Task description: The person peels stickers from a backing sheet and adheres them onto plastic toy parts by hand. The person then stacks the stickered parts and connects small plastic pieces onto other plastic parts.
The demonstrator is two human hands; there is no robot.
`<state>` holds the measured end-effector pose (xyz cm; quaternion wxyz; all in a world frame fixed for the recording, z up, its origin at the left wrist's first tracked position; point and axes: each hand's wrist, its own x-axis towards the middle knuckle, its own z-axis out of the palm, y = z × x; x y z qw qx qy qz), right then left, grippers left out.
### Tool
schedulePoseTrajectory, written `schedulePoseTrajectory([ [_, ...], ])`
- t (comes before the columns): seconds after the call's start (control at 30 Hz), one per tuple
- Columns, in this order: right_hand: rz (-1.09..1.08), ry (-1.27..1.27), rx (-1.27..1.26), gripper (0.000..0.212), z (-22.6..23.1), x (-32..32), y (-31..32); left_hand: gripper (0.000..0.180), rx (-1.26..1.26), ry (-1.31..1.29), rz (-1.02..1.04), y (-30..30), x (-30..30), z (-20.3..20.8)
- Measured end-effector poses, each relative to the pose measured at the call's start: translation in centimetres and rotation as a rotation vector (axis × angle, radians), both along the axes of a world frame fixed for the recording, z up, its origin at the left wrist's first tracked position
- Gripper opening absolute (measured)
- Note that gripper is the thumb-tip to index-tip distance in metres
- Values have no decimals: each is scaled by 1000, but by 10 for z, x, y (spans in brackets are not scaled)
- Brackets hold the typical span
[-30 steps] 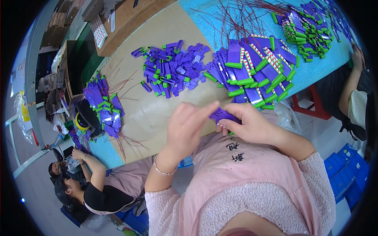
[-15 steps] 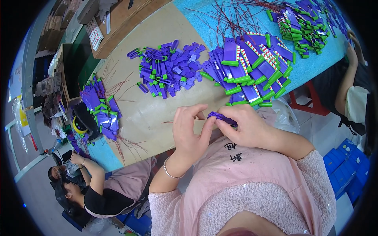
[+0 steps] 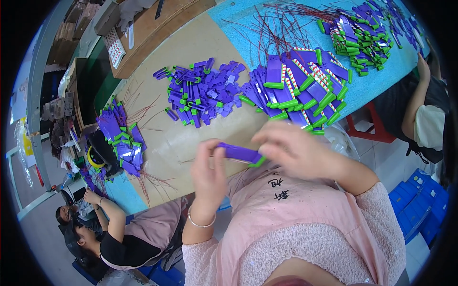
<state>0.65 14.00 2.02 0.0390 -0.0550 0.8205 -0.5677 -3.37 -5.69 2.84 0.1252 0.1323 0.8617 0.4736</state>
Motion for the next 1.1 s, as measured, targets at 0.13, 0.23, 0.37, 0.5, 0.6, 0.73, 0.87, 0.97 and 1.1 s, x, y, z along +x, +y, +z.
schedulePoseTrajectory([
  [0.13,-389,106,350,23,16,-38,38,10,-302,236,120,-48,-22,-34],
  [0.23,-409,186,737,35,-1,-55,64,12,-478,590,40,-43,-37,-44],
  [0.37,-323,90,899,48,-15,-67,71,15,-355,572,78,-29,-51,-49],
  [0.5,-376,-60,731,49,-13,-72,74,24,-390,482,174,-24,-64,-59],
  [0.6,-341,29,704,49,-25,-69,84,23,-453,375,200,-24,-67,-54],
  [0.73,-273,32,839,49,-11,-69,75,22,-452,400,199,-26,-68,-55],
  [0.87,-302,89,794,46,-12,-72,72,22,-327,355,115,-29,-80,-56],
  [0.97,-310,-53,621,53,-15,-72,78,21,-236,361,79,-25,-99,-56],
  [1.1,-387,134,821,39,-8,-59,81,20,-107,206,95,-24,-103,-44],
])
